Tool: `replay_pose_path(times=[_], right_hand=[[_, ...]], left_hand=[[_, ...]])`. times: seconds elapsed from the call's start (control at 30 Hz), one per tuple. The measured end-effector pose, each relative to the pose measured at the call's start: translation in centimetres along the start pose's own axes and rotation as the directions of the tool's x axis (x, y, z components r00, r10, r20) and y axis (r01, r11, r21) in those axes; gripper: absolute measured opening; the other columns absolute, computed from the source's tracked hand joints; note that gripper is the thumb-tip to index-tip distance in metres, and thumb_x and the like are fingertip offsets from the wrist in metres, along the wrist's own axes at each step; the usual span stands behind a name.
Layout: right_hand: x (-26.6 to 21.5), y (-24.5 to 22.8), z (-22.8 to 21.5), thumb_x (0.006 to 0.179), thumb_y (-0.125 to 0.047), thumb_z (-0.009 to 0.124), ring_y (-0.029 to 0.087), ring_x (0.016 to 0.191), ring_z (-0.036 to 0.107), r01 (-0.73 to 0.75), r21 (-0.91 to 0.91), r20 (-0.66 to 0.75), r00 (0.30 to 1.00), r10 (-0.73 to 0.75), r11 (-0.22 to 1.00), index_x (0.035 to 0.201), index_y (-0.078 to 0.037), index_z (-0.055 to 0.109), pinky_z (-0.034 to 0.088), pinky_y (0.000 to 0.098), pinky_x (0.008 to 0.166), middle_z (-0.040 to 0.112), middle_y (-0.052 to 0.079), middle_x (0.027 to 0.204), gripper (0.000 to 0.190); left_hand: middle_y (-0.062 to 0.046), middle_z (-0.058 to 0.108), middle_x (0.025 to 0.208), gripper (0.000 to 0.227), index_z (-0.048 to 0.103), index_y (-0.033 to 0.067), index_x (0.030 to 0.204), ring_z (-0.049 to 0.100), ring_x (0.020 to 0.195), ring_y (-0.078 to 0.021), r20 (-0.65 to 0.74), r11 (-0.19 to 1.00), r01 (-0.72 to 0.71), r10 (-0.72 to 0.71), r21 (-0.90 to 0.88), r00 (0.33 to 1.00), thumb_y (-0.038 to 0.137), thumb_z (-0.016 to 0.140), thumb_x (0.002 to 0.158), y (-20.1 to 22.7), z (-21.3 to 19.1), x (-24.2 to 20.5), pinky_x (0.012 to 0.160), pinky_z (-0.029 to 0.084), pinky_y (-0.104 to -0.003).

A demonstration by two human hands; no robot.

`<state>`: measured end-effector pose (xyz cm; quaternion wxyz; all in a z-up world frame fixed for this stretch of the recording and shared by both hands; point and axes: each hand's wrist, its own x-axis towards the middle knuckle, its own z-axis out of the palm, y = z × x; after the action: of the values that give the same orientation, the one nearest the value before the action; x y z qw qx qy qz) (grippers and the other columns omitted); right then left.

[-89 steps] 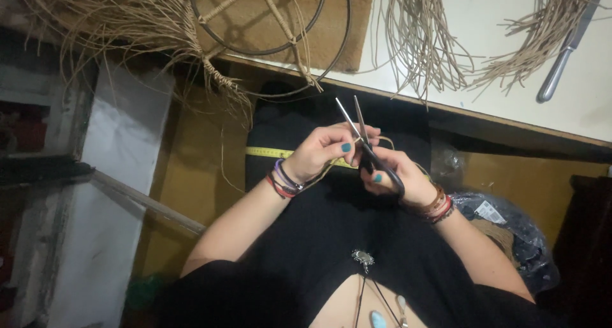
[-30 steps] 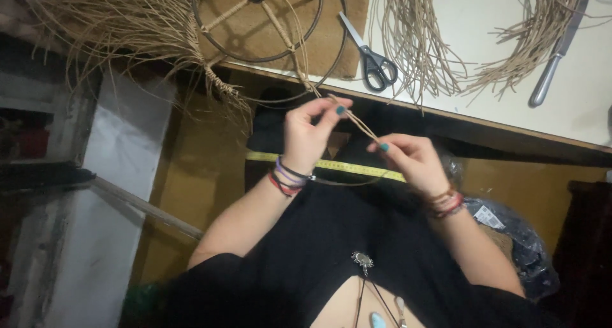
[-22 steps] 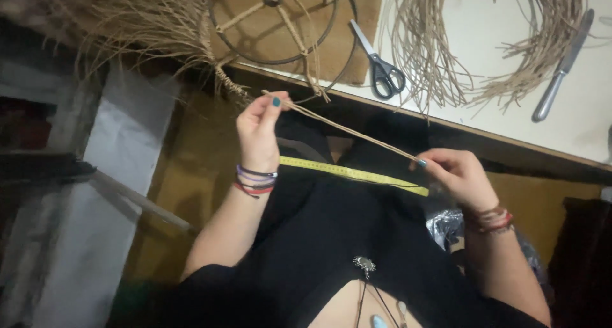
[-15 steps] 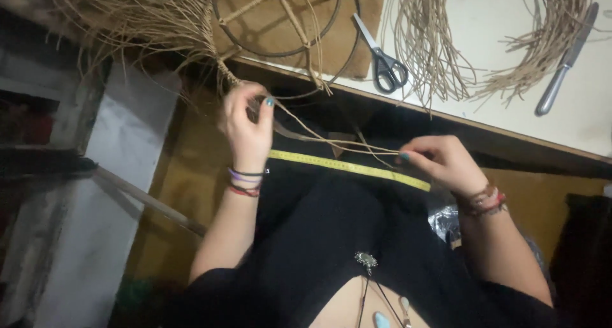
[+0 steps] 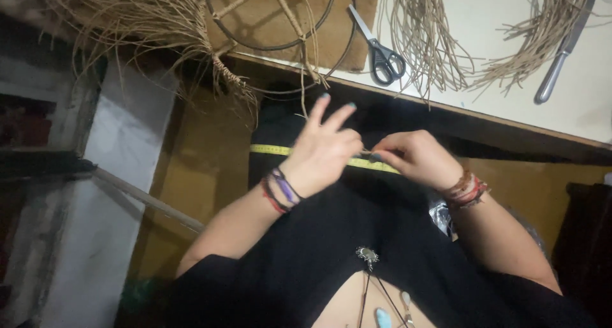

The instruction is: Measuring, cutting, and weaving natural fibers onto a circular frame to create a decorative object.

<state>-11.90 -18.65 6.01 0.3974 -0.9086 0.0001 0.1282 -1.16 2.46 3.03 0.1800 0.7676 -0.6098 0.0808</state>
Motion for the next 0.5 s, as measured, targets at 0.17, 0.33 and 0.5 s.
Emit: replay_pose_path(times=[0.17,0.33,0.5], right_hand=[[-2.3,2.2,-3.1,0.098,-0.020,0.065,0.039,0.089,0.075,-0.168,-0.029,-0.028,0.985,0.168,0.985,0.098,-0.007,0.079,0.057,0.0473,0.079,0.079,0.017,0.088,0.019],[-3.5,6.1,-3.0,0.096,-0.030,0.062,0.013,0.064,0.070,-0.105,-0.113,0.009,0.994,0.107,0.988,0.101,-0.013,0.079,0.056,0.0287,0.065,0.078,0.001,0.080,0.025],[-0.8,2.4,-1.2,0.095,-0.022,0.067,0.040,0.084,0.074,-0.067,-0.118,-0.004,0.998,0.067,0.991,0.095,-0.010,0.077,0.058,0.0488,0.075,0.077,0.015,0.083,0.015]], left_hand=[[0.008,0.070,0.099,0.011,0.069,0.0263,0.089,0.049,0.140,-0.0220,0.126,0.968,0.129,-0.159,0.218,0.979,0.030,0.061,0.096,-5.9,-1.4,-4.3,0.120,0.017,-0.065],[0.007,0.074,0.087,0.023,0.075,0.0240,0.079,0.063,0.130,-0.0336,0.276,0.918,0.322,-0.379,0.230,0.883,0.012,0.058,0.089,-9.2,-3.2,-7.4,0.119,0.017,-0.066],[-0.004,0.058,0.139,0.071,0.062,0.0346,0.128,0.044,0.130,-0.0356,0.468,0.850,0.272,-0.485,0.451,0.739,0.070,0.074,0.068,-5.0,-4.2,-3.9,0.111,0.017,-0.070]])
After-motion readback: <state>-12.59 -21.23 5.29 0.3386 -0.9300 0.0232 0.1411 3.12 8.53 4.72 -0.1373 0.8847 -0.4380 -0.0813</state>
